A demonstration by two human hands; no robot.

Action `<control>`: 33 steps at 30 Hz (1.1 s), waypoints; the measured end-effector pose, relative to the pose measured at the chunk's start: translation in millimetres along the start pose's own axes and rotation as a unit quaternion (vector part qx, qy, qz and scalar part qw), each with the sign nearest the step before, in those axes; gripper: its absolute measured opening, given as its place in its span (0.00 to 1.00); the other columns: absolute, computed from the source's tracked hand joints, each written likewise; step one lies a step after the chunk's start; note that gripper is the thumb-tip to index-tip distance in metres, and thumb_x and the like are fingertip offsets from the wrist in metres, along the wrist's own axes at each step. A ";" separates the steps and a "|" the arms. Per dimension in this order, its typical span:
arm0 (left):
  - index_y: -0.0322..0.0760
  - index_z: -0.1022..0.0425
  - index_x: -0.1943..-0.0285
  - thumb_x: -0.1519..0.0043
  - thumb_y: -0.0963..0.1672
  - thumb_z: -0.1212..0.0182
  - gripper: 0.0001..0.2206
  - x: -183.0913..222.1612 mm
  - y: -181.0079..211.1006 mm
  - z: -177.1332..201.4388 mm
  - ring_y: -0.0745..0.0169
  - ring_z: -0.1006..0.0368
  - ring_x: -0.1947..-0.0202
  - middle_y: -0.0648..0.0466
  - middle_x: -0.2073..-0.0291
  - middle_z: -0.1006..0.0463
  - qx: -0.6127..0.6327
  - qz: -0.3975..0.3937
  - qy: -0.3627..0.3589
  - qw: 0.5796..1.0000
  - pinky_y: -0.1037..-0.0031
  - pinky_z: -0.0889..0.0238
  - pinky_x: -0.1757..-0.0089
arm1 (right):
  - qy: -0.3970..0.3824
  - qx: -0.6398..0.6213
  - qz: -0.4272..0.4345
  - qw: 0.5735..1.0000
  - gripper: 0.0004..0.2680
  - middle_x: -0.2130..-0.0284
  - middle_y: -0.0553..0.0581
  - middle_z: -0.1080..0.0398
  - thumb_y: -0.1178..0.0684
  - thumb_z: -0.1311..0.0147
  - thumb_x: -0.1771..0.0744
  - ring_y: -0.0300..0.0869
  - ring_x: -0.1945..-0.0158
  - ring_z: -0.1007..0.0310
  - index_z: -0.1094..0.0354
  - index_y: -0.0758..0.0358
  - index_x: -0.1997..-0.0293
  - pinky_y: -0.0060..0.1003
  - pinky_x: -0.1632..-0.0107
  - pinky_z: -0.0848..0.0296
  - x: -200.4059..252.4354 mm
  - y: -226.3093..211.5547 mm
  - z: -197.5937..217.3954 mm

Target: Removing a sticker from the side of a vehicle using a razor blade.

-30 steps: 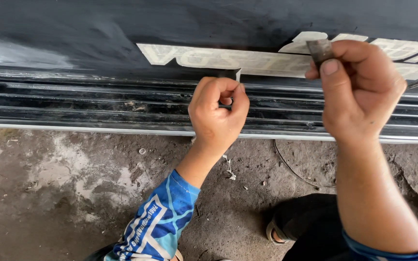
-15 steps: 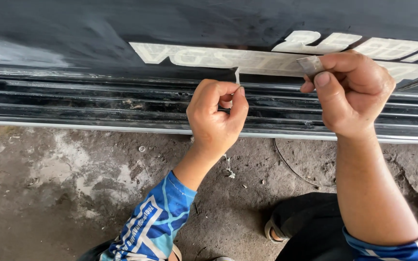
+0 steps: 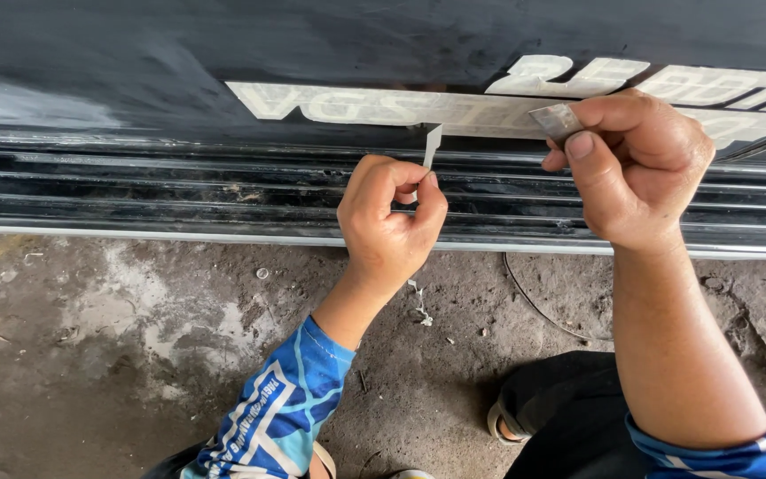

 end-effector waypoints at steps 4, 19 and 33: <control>0.34 0.29 0.63 0.41 0.34 0.35 0.07 1.3 -4.0 1.2 0.70 0.32 0.71 0.54 0.67 0.27 0.002 -0.005 0.007 1.000 0.79 0.36 0.67 | -0.002 -0.006 0.005 1.000 0.03 0.66 0.58 0.26 0.62 0.45 0.27 0.37 0.67 0.22 0.31 0.75 0.52 0.28 0.63 0.22 -0.3 0.6 0.5; 0.33 0.29 0.60 0.39 0.34 0.37 0.07 9.8 -10.6 -0.9 0.69 0.30 0.69 0.52 0.63 0.27 0.008 -0.024 -0.001 1.000 0.77 0.34 0.66 | -0.004 0.031 0.016 0.999 0.03 0.66 0.58 0.26 0.63 0.46 0.29 0.37 0.68 0.22 0.30 0.74 0.55 0.26 0.65 0.23 -5.8 -8.1 -1.8; 0.32 0.28 0.59 0.39 0.35 0.34 0.07 30.3 0.1 -18.1 0.69 0.28 0.70 0.52 0.64 0.26 0.031 0.011 -0.028 0.999 0.79 0.32 0.67 | -0.006 0.028 0.012 1.000 0.03 0.66 0.59 0.26 0.64 0.46 0.28 0.38 0.67 0.22 0.31 0.76 0.54 0.27 0.64 0.23 -3.6 -5.6 -1.3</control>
Point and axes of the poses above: each hand's wrist, its own x-axis away from the middle knuckle, its own z-axis out of the back of the hand, y = z × x, the point moved 8 cm from there along -x, towards the middle knuckle
